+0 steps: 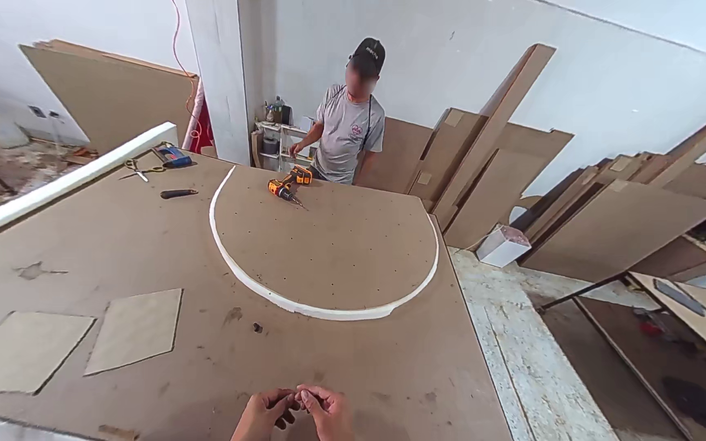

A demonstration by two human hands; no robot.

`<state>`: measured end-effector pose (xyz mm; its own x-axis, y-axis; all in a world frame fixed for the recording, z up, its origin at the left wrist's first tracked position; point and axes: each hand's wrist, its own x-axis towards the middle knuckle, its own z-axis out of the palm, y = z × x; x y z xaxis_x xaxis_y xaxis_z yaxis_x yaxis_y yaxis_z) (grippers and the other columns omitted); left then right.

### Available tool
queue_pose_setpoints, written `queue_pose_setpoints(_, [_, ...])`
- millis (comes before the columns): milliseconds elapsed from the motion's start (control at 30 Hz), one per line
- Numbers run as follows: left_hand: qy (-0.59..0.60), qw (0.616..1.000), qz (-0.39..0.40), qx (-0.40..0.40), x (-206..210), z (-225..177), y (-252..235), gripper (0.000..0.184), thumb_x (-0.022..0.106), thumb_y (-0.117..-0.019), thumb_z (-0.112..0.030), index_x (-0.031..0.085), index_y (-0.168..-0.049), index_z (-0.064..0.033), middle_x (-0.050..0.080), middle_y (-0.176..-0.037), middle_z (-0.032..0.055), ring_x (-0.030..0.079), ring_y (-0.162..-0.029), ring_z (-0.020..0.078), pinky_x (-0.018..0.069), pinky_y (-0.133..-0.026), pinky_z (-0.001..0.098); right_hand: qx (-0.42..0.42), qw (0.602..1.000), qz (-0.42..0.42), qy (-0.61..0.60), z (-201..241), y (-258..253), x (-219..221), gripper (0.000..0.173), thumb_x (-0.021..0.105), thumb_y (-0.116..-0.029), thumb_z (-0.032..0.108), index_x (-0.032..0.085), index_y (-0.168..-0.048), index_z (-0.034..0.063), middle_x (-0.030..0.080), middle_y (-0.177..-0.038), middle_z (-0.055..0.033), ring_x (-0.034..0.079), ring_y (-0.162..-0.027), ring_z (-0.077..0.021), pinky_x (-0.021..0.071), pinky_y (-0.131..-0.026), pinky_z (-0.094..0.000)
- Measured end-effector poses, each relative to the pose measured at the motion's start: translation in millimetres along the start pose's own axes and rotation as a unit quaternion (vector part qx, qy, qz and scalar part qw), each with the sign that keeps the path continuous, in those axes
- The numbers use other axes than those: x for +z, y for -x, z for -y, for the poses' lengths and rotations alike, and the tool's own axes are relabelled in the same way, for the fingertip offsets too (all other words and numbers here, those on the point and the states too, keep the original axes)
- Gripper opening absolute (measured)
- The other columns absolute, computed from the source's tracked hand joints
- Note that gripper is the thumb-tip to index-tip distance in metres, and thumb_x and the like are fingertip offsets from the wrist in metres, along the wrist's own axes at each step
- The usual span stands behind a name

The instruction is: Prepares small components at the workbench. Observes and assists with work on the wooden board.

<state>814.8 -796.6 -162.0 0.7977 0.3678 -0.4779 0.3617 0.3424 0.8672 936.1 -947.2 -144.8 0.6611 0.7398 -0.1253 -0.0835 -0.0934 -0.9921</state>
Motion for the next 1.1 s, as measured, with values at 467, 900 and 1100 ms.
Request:
queue_pose_setpoints(467, [-0.011, 1.000, 0.002, 0.012, -1, -5, 1, 0.024, 0.062, -0.1036, -0.020, 0.075, -0.116, -0.0045, 0.078, -0.100, 0.0078, 0.076, -0.081, 0.0204, 0.0649, -0.077, 0.0373, 0.006, 0.998, -0.059, 0.011, 1, -3, 1, 0.019, 0.085, -0.0840, 0.020, 0.076, -0.091, 0.0050, 0.073, -0.077, -0.0046, 0.067, -0.067, -0.0124, 0.0578, -0.063, -0.0294])
queue_pose_setpoints(900, [-0.072, 0.996, 0.058, 0.002, -2, -11, 5, 0.022, 0.071, -0.0978, -0.022, 0.078, -0.106, -0.0028, 0.079, -0.090, 0.0077, 0.077, -0.080, 0.0179, 0.0649, -0.080, 0.0362, 0.013, 0.997, -0.038, 0.059, -3, -5, 2, 0.013, 0.076, -0.0924, 0.020, 0.082, -0.095, 0.0083, 0.078, -0.083, -0.0029, 0.072, -0.071, -0.0111, 0.0618, -0.069, -0.0307])
queue_pose_setpoints(1100, [-0.193, 0.980, 0.051, -0.019, 3, -12, 2, 0.027, 0.079, -0.0906, -0.033, 0.078, -0.088, -0.0064, 0.076, -0.075, 0.0035, 0.072, -0.065, 0.0142, 0.0621, -0.069, 0.0354, 0.059, 0.990, -0.090, 0.093, 4, -7, -4, 0.023, 0.088, -0.0800, 0.026, 0.076, -0.075, 0.0081, 0.072, -0.069, -0.0003, 0.065, -0.060, -0.0079, 0.0553, -0.060, -0.0301])
